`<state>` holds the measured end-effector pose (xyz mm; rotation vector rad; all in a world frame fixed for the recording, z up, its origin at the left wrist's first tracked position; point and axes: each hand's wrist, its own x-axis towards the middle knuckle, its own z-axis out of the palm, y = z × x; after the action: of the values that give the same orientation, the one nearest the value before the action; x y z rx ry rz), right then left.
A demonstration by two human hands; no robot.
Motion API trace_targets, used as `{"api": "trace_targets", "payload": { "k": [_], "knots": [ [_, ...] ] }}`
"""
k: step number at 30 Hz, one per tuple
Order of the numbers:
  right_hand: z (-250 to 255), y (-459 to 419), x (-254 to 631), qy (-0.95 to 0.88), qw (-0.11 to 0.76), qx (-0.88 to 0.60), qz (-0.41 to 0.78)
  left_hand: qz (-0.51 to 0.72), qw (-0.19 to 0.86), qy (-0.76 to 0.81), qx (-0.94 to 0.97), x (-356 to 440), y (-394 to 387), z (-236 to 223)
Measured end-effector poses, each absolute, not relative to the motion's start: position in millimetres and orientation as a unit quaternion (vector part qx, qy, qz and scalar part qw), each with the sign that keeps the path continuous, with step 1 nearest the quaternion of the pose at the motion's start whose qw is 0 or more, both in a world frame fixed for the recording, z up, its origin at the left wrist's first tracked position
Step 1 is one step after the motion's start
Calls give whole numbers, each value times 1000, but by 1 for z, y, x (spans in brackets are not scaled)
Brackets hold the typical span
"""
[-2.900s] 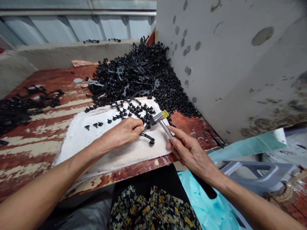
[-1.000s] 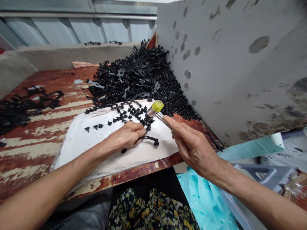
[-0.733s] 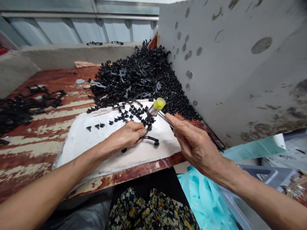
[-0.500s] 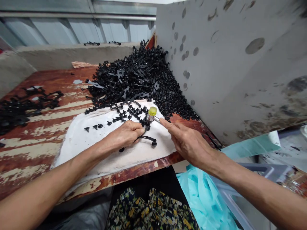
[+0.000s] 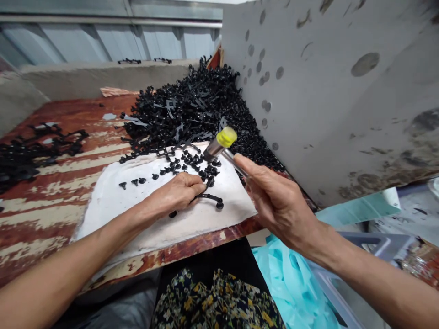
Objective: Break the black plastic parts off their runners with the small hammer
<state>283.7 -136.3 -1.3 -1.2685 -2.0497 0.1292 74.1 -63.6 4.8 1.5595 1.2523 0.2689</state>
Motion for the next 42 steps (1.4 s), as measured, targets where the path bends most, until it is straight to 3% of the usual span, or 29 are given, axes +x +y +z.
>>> {"api": "trace_targets", "payload": {
  "k": [7, 42],
  "knots": [
    [-23, -140, 283, -752, 394, -502, 167, 100, 520, 526, 666, 72, -63, 7],
    [-35, -146, 285, -714, 424, -520, 199, 113, 504, 539, 665, 71, -66, 6]
  ]
}}
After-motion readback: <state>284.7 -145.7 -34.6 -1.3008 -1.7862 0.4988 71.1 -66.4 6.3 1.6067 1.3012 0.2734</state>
